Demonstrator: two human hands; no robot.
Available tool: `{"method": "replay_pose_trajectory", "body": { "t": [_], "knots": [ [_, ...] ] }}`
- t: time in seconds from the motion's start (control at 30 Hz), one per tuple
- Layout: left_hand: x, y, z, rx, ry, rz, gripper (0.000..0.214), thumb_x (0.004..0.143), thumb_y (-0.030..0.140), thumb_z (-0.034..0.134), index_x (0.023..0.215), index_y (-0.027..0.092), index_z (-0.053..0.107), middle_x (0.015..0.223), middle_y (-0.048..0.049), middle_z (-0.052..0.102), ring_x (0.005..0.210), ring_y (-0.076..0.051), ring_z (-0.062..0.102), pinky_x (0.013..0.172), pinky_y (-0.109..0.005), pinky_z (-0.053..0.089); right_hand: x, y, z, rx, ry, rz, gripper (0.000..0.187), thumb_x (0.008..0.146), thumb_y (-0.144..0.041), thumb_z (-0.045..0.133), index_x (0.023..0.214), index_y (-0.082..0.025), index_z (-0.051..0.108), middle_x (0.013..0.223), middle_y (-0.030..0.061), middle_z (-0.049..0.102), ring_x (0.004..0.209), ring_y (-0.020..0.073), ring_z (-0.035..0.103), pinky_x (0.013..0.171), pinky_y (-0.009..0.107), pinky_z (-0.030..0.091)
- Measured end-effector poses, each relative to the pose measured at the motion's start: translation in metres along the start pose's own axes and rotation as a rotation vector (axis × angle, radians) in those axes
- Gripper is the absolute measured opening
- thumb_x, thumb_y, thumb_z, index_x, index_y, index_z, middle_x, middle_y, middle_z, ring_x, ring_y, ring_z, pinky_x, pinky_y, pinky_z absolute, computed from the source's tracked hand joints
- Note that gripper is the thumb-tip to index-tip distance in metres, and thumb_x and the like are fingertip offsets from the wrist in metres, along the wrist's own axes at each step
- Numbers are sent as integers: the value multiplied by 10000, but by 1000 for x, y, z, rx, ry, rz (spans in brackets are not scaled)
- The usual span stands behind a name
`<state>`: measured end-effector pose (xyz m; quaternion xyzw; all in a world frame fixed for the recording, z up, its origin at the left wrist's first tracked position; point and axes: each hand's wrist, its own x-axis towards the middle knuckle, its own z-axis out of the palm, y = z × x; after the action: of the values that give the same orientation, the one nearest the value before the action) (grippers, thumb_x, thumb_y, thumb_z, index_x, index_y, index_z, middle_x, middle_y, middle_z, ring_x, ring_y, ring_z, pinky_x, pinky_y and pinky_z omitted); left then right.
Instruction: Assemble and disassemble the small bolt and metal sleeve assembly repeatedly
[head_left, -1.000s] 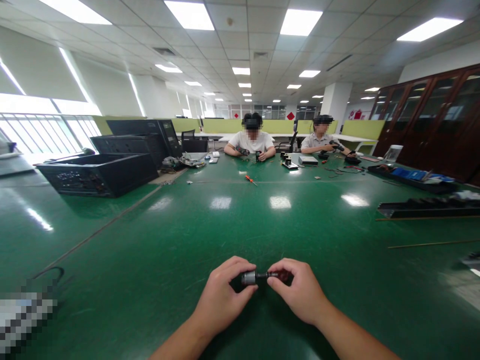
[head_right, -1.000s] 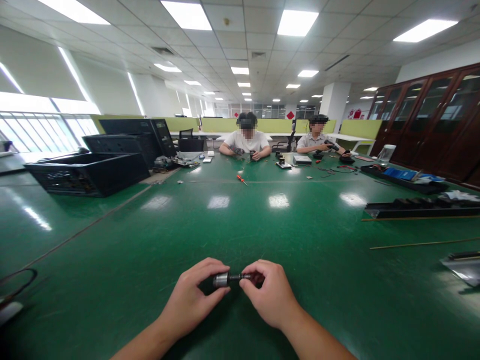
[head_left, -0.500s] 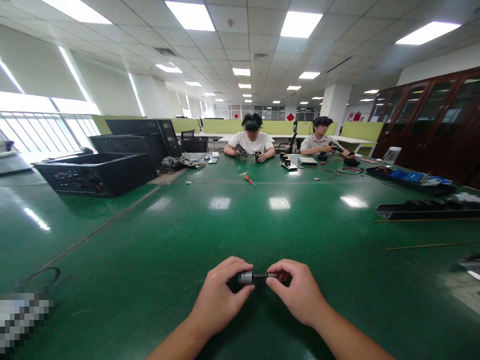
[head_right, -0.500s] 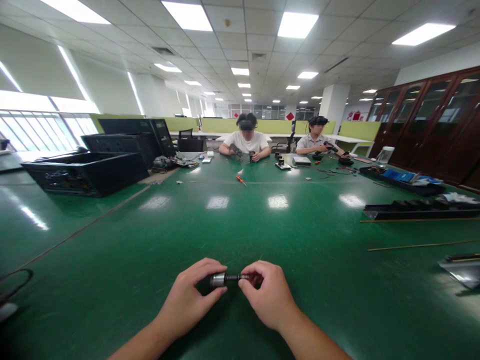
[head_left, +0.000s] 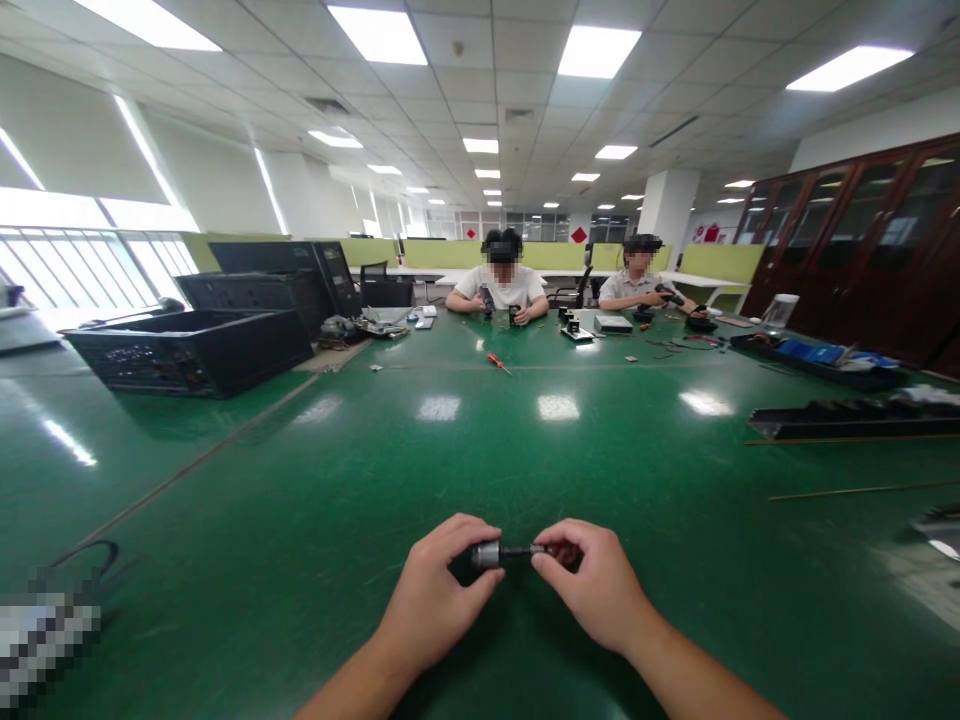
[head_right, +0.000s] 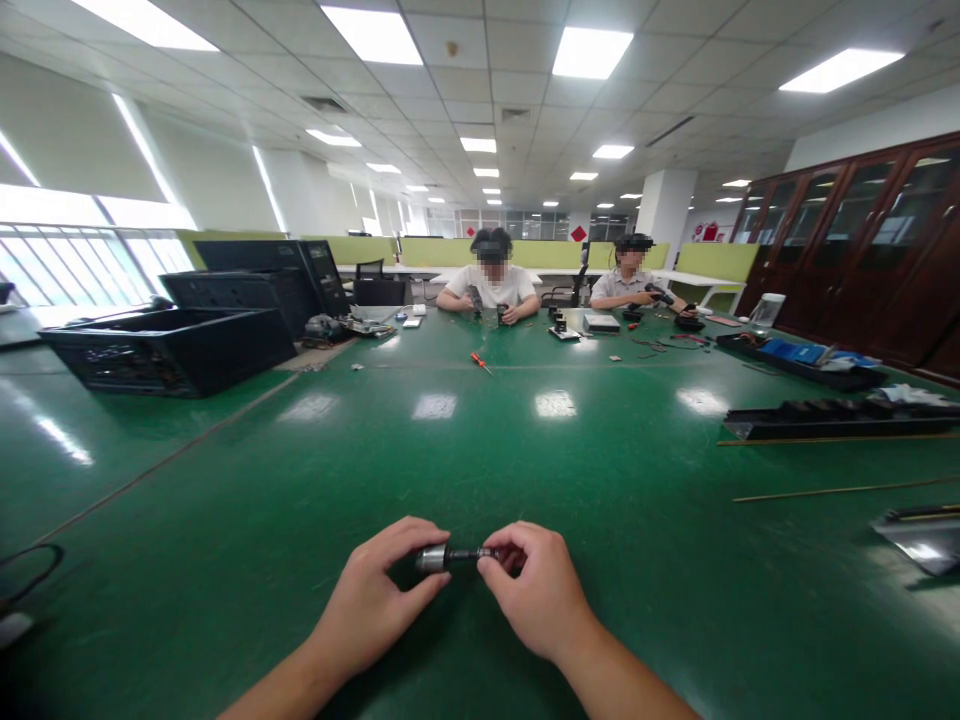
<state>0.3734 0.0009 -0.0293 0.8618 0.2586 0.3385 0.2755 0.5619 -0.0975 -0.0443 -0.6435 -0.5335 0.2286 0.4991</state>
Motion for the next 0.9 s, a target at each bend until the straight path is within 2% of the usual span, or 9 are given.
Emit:
{"method": "replay_pose_trajectory", "body": {
  "t": [0.6, 0.7, 0.77, 0.83, 0.9],
  "knots": [
    [0, -1, -4, 40, 20, -17, 277, 738, 107, 709, 980, 243, 700, 970, -36, 699, 922, -218, 653, 851, -360, 530, -3, -4, 0, 10, 30, 28, 95, 771, -212, 646, 806, -170, 723, 726, 22, 671, 657, 162, 592, 628, 262, 446],
    [2, -2, -7, 86, 40, -29, 240, 740, 148, 730, 961, 239, 703, 949, -46, 702, 934, -245, 643, 856, -400, 532, 2, 3, -1, 153, 58, 81, 168, 792, -317, 669, 824, -158, 713, 718, 31, 659, 649, 169, 584, 620, 275, 448],
    [4, -4, -7, 84, 63, -83, 216, 759, 213, 738, 970, 232, 697, 957, -53, 706, 930, -254, 647, 861, -422, 536, 8, 9, -2, 374, 133, 141, 309, 834, -453, 638, 824, -149, 690, 712, 37, 641, 652, 174, 588, 632, 288, 460],
    [6, -6, -7, -5, 79, -186, 231, 788, 289, 728, 1001, 214, 683, 982, -61, 713, 938, -253, 661, 900, -440, 535, 14, 15, -3, 588, 229, 212, 418, 825, -563, 623, 786, -149, 662, 690, 37, 619, 616, 169, 574, 605, 293, 461],
    [10, -7, -6, -204, 92, -319, 318, 824, 346, 696, 1101, 194, 656, 1031, -75, 717, 992, -247, 674, 958, -442, 529, 18, 18, -3, 701, 268, 286, 481, 797, -634, 626, 746, -156, 637, 640, 29, 593, 559, 163, 549, 553, 292, 445]
  ]
}}
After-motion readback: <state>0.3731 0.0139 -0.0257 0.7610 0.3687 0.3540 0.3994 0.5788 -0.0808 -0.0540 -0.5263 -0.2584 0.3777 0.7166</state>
